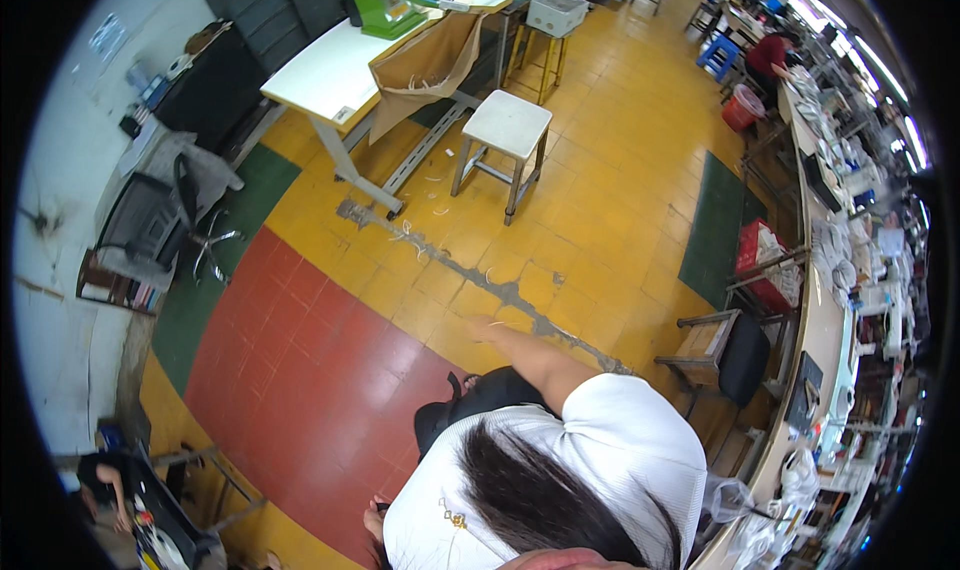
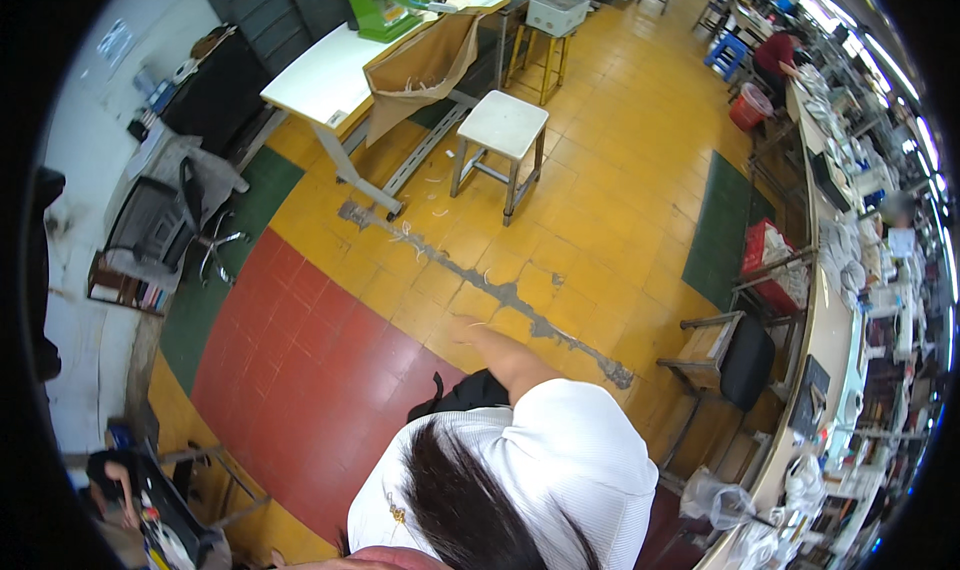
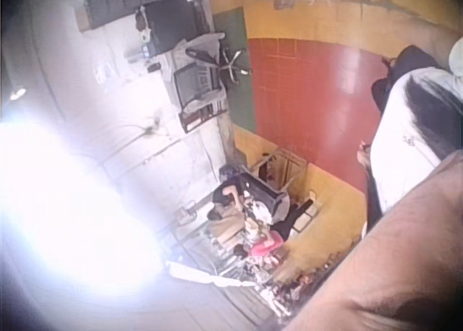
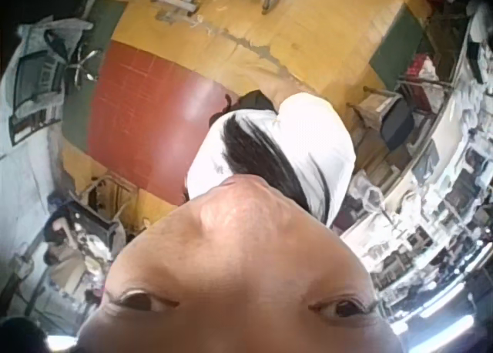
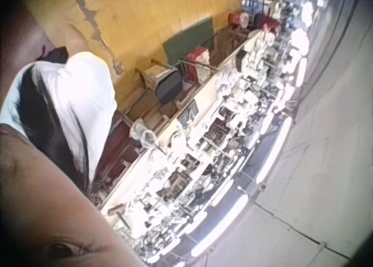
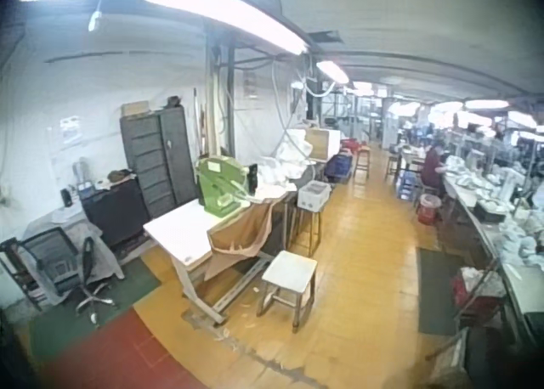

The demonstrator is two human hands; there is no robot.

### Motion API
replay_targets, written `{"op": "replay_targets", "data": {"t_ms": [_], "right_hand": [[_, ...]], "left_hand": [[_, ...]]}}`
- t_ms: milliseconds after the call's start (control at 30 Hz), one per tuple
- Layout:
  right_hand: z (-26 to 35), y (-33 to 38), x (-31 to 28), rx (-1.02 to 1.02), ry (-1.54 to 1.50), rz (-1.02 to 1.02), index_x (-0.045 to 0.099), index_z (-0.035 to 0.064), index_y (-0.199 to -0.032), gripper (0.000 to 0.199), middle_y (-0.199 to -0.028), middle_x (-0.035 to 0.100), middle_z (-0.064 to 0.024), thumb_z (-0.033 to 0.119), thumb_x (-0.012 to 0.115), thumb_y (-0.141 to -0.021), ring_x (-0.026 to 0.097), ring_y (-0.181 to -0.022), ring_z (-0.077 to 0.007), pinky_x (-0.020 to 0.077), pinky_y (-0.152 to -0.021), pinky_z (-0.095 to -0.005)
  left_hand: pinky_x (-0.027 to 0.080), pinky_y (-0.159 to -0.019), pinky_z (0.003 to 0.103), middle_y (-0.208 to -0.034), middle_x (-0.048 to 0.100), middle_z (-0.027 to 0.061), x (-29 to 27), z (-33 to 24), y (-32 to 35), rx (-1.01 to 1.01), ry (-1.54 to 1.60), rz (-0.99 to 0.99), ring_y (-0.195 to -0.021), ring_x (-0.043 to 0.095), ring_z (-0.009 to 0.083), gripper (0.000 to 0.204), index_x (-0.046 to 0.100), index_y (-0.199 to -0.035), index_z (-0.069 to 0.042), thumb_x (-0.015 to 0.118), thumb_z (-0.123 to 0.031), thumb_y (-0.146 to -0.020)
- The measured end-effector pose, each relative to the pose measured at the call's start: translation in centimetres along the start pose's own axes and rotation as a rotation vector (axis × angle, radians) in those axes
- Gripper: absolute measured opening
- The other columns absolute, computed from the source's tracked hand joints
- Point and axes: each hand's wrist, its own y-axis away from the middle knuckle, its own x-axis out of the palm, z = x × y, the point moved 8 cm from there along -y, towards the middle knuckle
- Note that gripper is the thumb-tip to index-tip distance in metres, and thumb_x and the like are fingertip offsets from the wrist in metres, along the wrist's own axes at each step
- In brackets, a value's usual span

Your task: The person walks through a textile factory, picks up a red basket, and sorts stacks of white fabric parts and cardboard pieces into the basket. They then use a marker to label some of the parts before continuing to organize them.

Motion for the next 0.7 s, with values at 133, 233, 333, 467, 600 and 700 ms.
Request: {"op": "replay_targets", "data": {"t_ms": [133,233,333,467,600,700], "right_hand": [[12.3,-10.5,-5.7,-0.138,-0.11,-0.052,0.067,0.0043,-0.099,0.025,-0.1,0.066,-0.0204,0.013,0.056,-0.079,0.063,-0.096,-0.0348,0.0492,-0.083,-0.0449],[18.7,-16.5,-7.7,-0.145,-0.228,-0.083,0.067,0.0065,-0.099,0.024,-0.1,0.066,-0.02,0.013,0.056,-0.078,0.062,-0.097,-0.0346,0.0484,-0.085,-0.0449],[18.9,-20.4,-7.0,-0.08,-0.002,0.019,0.068,0.01,-0.101,0.025,-0.105,0.065,-0.0202,0.017,0.054,-0.081,0.062,-0.099,-0.0361,0.048,-0.087,-0.0451],[13.2,-24.1,-6.5,0.255,0.082,0.185,0.067,0.0047,-0.11,0.034,-0.117,0.063,-0.0197,0.019,0.048,-0.086,0.059,-0.109,-0.0369,0.0482,-0.091,-0.0443],[12.1,-26.9,-10.4,0.408,-0.073,0.091,0.069,0.0021,-0.106,0.032,-0.111,0.065,-0.0191,0.015,0.047,-0.086,0.061,-0.107,-0.0341,0.0489,-0.091,-0.0422],[13.2,-33.5,-13.4,0.523,-0.06,-0.018,0.069,0.003,-0.106,0.031,-0.108,0.066,-0.0194,0.014,0.047,-0.086,0.063,-0.102,-0.0326,0.0498,-0.089,-0.041]], "left_hand": [[0.047,-0.05,0.029,-0.071,0.057,0.0073,6.8,-8.5,-7.2,0.001,-0.487,0.118,-0.056,0.053,0.0175,0.018,0.056,-0.091,0.0,0.048,-0.016,-0.093],[0.046,-0.047,0.029,-0.067,0.055,0.0066,10.7,-15.9,-13.2,0.044,-0.724,0.185,-0.052,0.052,0.017,0.016,0.055,-0.085,-0.002,0.05,-0.015,-0.092],[0.044,-0.043,0.03,-0.062,0.053,0.006,15.7,-24.7,-19.9,0.11,-0.892,0.252,-0.048,0.05,0.0164,0.015,0.054,-0.08,-0.003,0.052,-0.014,-0.09],[0.041,-0.038,0.03,-0.056,0.05,0.0051,25.0,-37.6,-28.9,0.27,-1.026,0.342,-0.043,0.048,0.0157,0.018,0.052,-0.072,-0.005,0.054,-0.013,-0.089],[0.038,-0.033,0.031,-0.05,0.048,0.0043,38.4,-49.8,-35.6,0.402,-1.104,0.367,-0.038,0.046,0.015,0.023,0.05,-0.065,-0.007,0.056,-0.011,-0.087],[0.036,-0.03,0.029,-0.057,0.053,0.0056,47.9,-56.3,-41.2,0.364,-0.86,0.35,-0.039,0.05,0.0155,0.009,0.054,-0.075,-0.004,0.057,-0.002,-0.083]]}}
